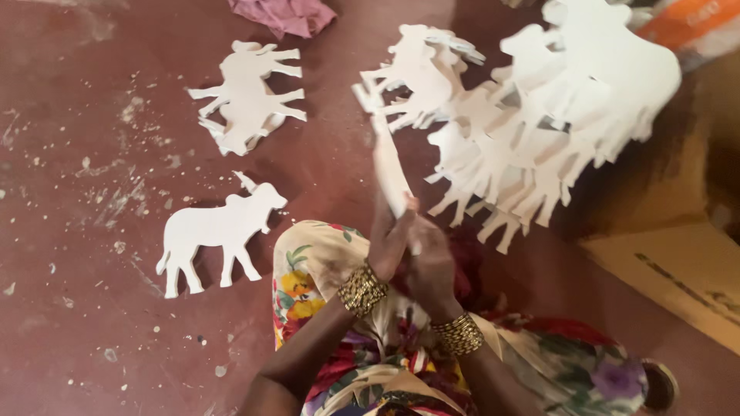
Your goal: The person sits on the floor and wipes white foam animal-shaped cutouts one at a time with a maroon cloth, then stacks the wiped pieces with a pile of similar cutouts beside them.
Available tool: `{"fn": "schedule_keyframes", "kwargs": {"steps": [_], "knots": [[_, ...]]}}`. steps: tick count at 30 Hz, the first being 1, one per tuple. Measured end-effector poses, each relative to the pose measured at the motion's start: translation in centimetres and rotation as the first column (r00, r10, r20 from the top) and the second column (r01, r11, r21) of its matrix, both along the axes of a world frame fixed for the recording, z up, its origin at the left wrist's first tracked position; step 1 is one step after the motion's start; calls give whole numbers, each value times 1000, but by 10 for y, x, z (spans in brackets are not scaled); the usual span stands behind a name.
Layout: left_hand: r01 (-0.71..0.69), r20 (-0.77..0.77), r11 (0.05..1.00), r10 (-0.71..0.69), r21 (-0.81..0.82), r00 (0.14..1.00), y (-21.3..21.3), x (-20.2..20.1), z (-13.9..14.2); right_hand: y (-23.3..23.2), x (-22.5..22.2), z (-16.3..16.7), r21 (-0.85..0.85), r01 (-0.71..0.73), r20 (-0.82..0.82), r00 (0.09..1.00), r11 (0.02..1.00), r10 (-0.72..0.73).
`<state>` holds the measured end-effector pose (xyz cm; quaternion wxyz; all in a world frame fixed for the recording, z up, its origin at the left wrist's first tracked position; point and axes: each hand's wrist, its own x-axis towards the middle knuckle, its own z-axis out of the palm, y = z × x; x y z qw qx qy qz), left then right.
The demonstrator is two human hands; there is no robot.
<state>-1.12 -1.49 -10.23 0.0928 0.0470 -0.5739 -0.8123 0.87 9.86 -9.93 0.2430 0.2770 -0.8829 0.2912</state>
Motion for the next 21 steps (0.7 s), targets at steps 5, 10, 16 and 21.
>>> {"fn": "schedule_keyframes", "kwargs": {"steps": [5,10,16,21], "knots": [[133,-87,980,-147,-147,985,-21,-25,1,10,-47,-21,-576,396,605,794,715,48],[-393,-189,819,345,-419,920,-42,-59,-56,-1,-103,-37,-815,539,572,686,213,450],[-336,133,940,341,-60,931,-77,-128,-133,-45,-174,-113,-724,688,492,563,-47,664],[-257,260,774,123,580,958,-95,-183,-160,-75,-214,-161,-695,712,488,568,-100,663]]}}
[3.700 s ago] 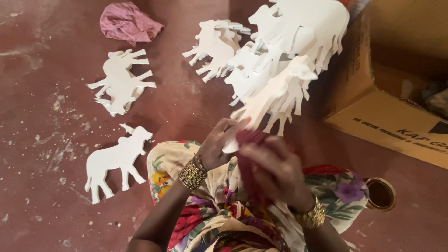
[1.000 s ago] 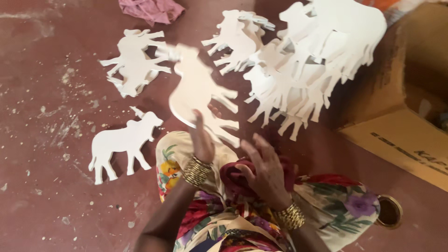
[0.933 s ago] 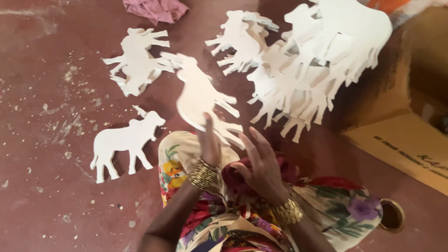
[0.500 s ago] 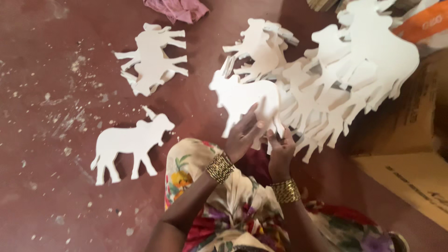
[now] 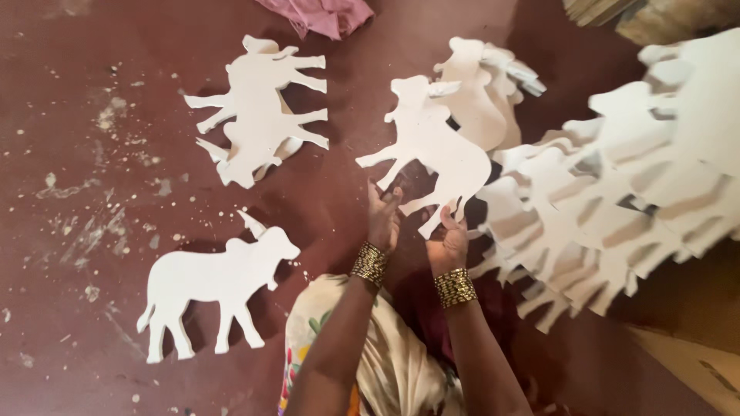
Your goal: The person sits on the floor and wipes white foam animal-shaped cutouts one at a time with a maroon cloth, then stacks the wiped pieces with a pile of similar cutouts beside them.
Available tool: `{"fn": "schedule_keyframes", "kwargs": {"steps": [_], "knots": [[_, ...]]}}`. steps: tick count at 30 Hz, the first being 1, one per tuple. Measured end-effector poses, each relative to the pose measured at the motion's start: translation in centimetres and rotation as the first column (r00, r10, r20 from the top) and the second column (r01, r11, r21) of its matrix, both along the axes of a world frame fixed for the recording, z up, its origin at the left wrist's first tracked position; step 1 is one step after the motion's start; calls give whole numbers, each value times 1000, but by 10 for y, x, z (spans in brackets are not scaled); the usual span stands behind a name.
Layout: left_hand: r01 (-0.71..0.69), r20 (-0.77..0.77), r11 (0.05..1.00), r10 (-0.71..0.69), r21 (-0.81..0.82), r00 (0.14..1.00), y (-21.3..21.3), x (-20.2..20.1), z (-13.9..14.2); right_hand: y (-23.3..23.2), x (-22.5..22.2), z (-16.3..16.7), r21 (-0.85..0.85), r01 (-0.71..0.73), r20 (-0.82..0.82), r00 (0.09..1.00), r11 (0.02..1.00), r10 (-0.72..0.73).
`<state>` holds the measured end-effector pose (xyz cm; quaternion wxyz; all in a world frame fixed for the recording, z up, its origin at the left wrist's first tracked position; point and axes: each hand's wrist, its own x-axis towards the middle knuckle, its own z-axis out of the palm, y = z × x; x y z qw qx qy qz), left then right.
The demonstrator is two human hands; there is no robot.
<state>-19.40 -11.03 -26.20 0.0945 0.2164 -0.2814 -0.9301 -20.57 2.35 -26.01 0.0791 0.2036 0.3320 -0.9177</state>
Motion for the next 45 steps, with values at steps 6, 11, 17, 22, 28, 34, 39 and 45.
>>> {"fn": "schedule_keyframes", "kwargs": {"steps": [6,11,17,22,28,34,39,45], "knots": [[-1,-154,997,13,72,988,2,-7,-24,-19,-18,-27,-41,49,114,993,998,-44],[99,-84,990,-107,-97,991,8,0,-34,-10,-17,-56,77,90,64,993,993,-95],[7,-6,998,-7,59,1000,7,-2,-40,-21,21,-34,502,73,113,982,862,-149],[-316,163,946,302,67,939,-11,6,-46,-72,23,-5,796,103,-272,942,597,199],[-437,-54,869,460,230,886,-26,8,-57,-169,-61,-28,983,-123,-38,587,135,809],[-452,56,827,496,-334,867,-29,12,-65,-235,-81,-44,938,341,-119,473,-57,873],[-483,177,867,498,-123,849,-33,16,-51,-232,-69,-37,973,134,88,541,-189,836],[-573,14,784,593,-238,805,-45,10,-14,-208,-60,18,982,-136,-34,566,134,824]]}}
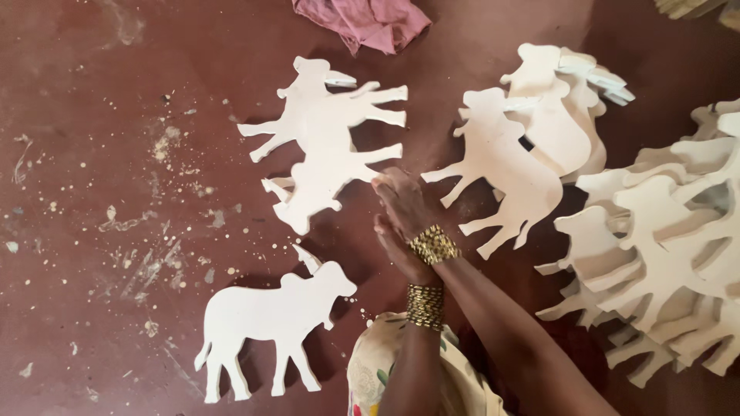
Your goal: The person sits on the floor and wipes white foam animal-shaped cutouts one at a time with a maroon cloth, then stacks the wiped pieces with a pile of similar cutouts beside them.
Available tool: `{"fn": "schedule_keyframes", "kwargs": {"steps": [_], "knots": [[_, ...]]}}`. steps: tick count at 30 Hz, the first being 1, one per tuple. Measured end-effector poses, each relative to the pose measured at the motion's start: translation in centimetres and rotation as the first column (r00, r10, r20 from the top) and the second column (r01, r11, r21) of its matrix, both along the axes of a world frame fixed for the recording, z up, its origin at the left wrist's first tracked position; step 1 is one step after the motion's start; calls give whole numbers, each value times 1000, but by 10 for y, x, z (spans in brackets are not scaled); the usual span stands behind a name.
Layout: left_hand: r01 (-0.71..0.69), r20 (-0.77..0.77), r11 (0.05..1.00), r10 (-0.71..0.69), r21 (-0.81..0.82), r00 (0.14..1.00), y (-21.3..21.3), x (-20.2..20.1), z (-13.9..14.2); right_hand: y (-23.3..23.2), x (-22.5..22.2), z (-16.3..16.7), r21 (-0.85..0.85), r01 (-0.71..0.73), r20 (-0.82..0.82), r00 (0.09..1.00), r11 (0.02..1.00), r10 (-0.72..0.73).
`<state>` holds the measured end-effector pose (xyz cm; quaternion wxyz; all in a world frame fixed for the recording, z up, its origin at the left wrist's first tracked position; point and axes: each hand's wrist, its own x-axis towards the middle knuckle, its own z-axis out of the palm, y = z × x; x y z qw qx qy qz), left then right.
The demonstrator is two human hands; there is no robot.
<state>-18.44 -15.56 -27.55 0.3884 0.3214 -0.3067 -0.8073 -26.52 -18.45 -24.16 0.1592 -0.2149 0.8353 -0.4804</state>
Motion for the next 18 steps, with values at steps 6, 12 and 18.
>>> {"fn": "schedule_keyframes", "kwargs": {"steps": [6,12,18], "knots": [[78,-605,991,6,113,796,-11,5,-12,53,43,36,-110,175,68,983,978,-168],[149,-455,981,-77,124,887,8,26,-33,117,102,36,-344,410,384,882,845,-271],[752,-324,636,-757,-170,567,15,76,35,179,126,91,-458,527,460,829,716,-317]]}}
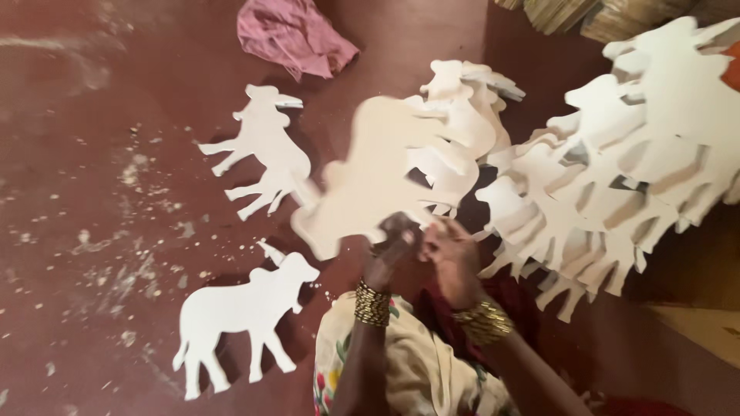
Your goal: The person sits on the floor and wipes white foam animal-shaped cutouts one at a time with a maroon cloth, then stacks the wiped pieces with a pile of similar cutouts beside them.
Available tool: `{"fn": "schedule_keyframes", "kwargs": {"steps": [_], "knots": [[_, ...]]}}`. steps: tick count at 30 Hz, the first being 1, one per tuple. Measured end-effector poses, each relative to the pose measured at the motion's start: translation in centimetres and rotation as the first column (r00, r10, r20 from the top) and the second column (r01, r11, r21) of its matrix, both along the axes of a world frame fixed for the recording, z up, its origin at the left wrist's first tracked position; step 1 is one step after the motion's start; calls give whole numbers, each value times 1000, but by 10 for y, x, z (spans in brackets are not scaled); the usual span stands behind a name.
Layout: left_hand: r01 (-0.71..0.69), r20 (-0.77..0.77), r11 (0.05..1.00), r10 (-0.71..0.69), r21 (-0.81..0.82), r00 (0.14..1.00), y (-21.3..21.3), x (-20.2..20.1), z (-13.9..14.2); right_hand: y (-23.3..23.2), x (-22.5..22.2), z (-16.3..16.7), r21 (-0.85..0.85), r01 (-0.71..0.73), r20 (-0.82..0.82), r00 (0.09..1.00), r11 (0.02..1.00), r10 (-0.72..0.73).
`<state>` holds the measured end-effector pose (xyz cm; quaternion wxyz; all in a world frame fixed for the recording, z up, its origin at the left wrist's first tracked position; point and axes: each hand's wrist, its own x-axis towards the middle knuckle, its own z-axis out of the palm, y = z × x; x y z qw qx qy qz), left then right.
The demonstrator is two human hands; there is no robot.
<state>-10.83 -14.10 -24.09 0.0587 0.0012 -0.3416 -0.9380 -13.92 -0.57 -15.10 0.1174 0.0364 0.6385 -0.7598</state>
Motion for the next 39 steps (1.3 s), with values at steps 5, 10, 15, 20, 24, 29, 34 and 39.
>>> {"fn": "schedule_keyframes", "kwargs": {"steps": [5,10,15,20,24,29,34,39], "knots": [[313,-500,913,-149,262,853,-1,35,74,81,33,66,-214,32,-135,989,976,-62],[176,-372,909,-25,378,928,14,71,117,130,72,94,-173,39,-241,967,984,-81],[166,-25,980,-164,108,986,45,79,175,160,102,105,-124,60,-375,921,990,-103],[-320,-63,930,314,-181,947,57,98,234,177,103,90,67,-18,-381,924,998,42],[-453,-163,817,423,-357,891,44,118,254,157,100,37,592,-70,-409,832,803,374],[-492,-299,479,424,-727,855,24,135,249,154,135,-27,876,-239,33,897,419,441],[-361,-182,740,315,-567,931,17,134,240,232,167,29,115,-64,-109,991,991,76],[-306,-207,679,225,-668,952,51,121,233,306,207,135,-169,226,-459,843,959,-279]]}}
